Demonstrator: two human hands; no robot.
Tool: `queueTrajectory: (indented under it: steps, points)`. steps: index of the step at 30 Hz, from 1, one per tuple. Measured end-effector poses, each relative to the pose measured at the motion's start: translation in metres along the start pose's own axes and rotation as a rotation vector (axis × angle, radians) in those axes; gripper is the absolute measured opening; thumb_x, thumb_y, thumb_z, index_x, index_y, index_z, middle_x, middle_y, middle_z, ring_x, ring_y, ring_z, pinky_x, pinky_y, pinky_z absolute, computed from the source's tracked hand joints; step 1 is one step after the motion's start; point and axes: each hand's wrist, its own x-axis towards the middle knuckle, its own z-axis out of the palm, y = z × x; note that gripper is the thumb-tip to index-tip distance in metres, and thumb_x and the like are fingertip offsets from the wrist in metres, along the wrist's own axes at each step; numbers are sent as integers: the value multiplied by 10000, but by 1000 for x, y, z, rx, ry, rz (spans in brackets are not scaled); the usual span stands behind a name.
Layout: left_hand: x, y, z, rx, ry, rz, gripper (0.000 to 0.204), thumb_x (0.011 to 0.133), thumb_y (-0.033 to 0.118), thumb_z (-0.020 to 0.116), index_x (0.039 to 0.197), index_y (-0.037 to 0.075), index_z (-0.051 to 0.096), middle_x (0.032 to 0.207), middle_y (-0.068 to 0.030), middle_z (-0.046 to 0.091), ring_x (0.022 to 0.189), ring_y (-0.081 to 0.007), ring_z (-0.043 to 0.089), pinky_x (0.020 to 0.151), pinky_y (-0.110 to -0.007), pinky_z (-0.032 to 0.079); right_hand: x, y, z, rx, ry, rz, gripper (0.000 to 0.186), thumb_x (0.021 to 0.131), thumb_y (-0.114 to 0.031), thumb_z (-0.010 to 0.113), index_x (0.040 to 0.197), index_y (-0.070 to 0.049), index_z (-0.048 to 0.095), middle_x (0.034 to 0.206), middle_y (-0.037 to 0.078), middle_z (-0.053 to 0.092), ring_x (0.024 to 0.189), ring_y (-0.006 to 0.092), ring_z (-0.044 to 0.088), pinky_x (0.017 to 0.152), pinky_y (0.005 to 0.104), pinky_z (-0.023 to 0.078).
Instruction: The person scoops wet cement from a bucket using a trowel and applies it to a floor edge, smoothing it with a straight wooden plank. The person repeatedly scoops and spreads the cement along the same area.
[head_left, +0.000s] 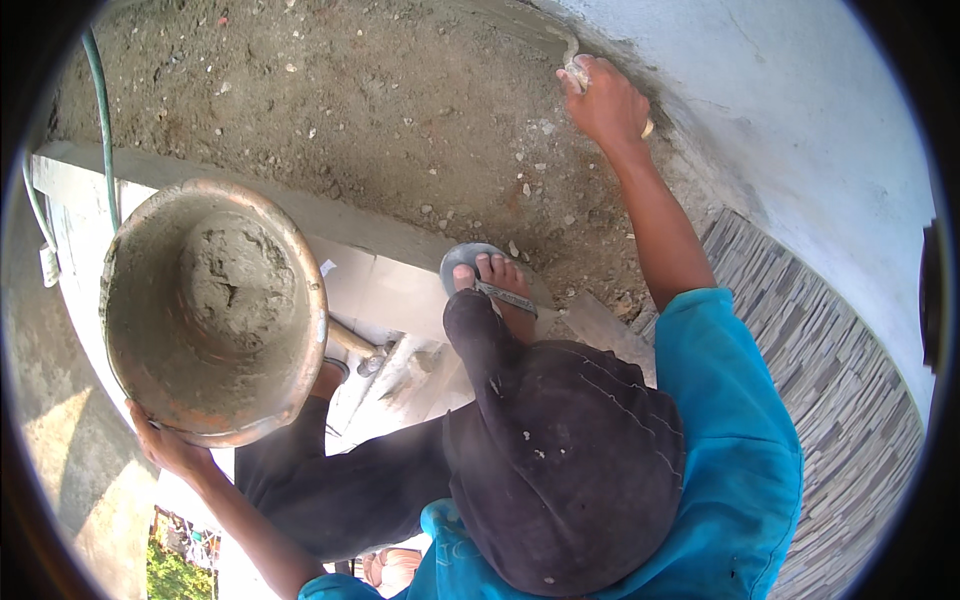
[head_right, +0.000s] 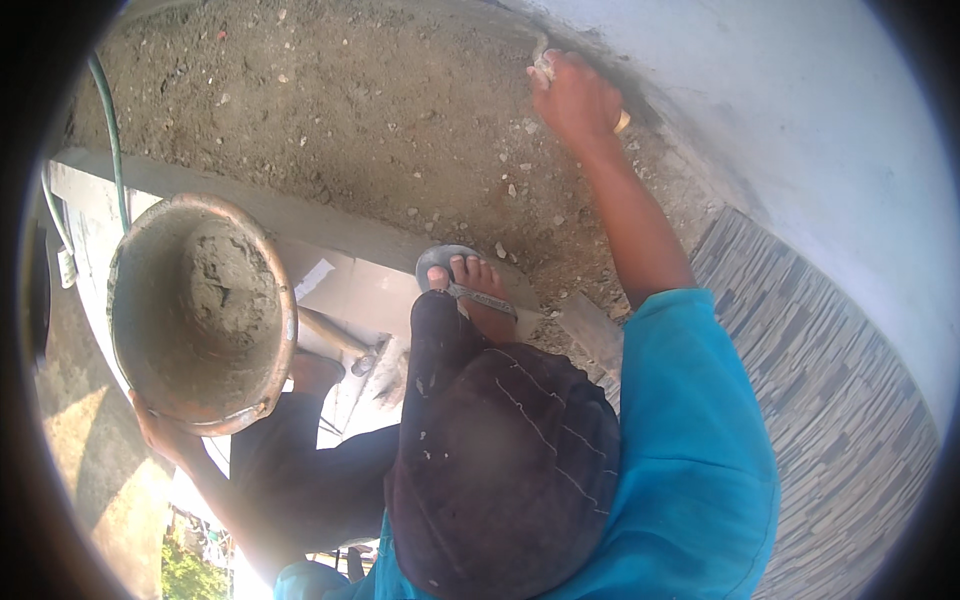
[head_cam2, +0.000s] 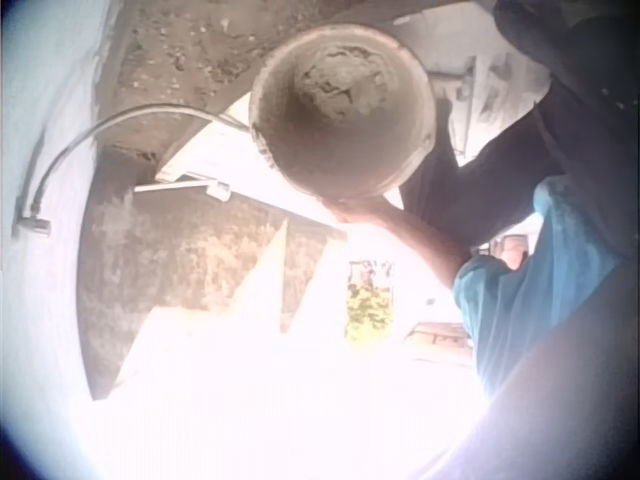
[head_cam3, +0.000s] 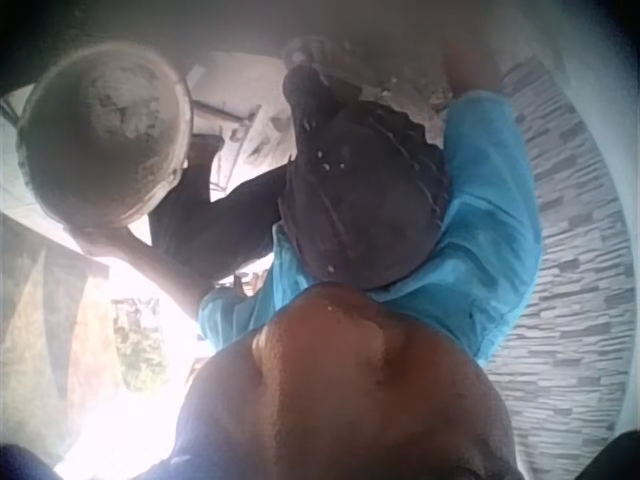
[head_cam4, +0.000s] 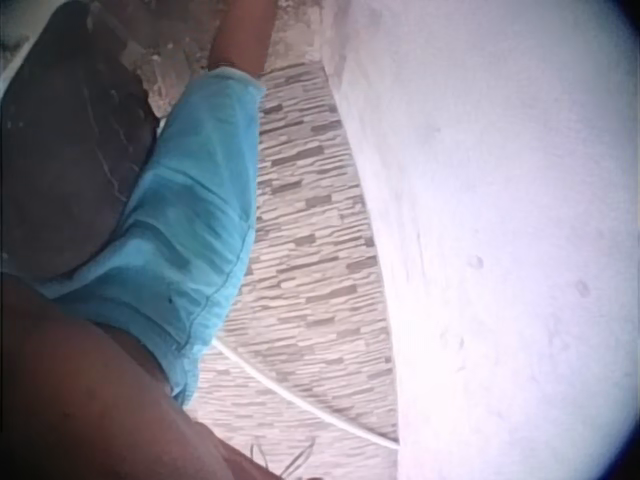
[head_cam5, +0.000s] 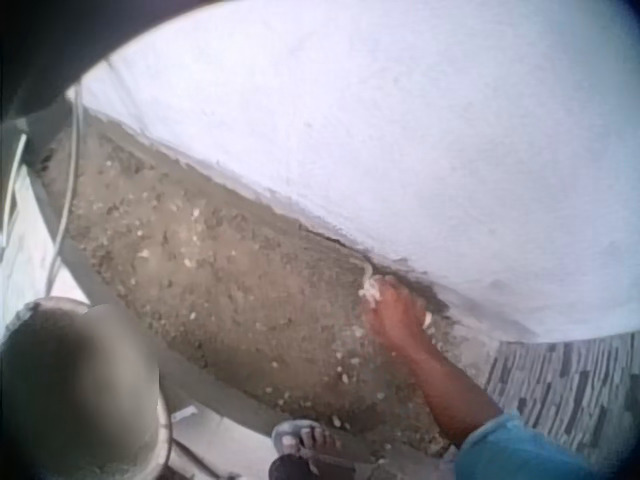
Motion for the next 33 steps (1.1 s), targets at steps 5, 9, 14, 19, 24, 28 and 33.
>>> queueTrajectory:
  steps: [5,9,14,19,24,28,33]
  points:
    - [-5,6,1,-33,4,-49,508,1052,291,443,1463,-8,462,1501,-183,438,1358,-301,468,1104,-423,468,-27,12,-21,39,64,-3,365,926,-417,662,1155,-139,720,1164,43,700,942,292,703,763,429,554]
    - [-10,13,4,2,-4,-64,485,1056,256,413,1464,-1,463,1504,-186,430,1359,-313,465,1113,-430,462,-46,33,3,-18,63,-152,341,925,-392,669,1141,-134,723,1159,54,697,943,279,701,734,406,558]
    - [0,-5,-5,123,-24,83,449,1048,179,406,1458,10,476,1501,-184,430,1365,-322,459,1118,-437,459,-39,41,23,-7,67,-112,325,928,-361,674,1138,-118,721,1149,70,693,949,280,697,755,405,558]
    - [0,-6,-4,22,-7,29,442,1046,169,426,1451,1,483,1491,-180,446,1358,-316,469,1119,-430,457,-37,46,20,34,157,-78,327,924,-351,683,1129,-99,719,1127,83,691,939,284,695,780,403,547]
    - [1,-6,-4,51,8,55,439,1054,182,427,1444,-10,487,1495,-176,449,1348,-302,479,1112,-419,464,-44,49,3,85,228,-107,344,897,-371,714,1108,-100,725,1100,71,700,910,261,696,733,377,550]
    - [0,-2,-3,-42,-2,28,438,1054,177,426,1441,-20,485,1496,-176,448,1348,-303,478,1109,-424,467,-43,50,4,89,314,-266,323,887,-360,724,1081,-101,730,1056,56,700,892,247,693,692,363,550]
    - [4,-15,-7,92,-32,112,436,1051,160,426,1449,-11,481,1478,-183,458,1349,-312,475,1106,-436,470,-25,30,11,-51,125,-193,370,910,-406,693,1144,-119,719,1114,93,710,947,307,700,752,429,558]
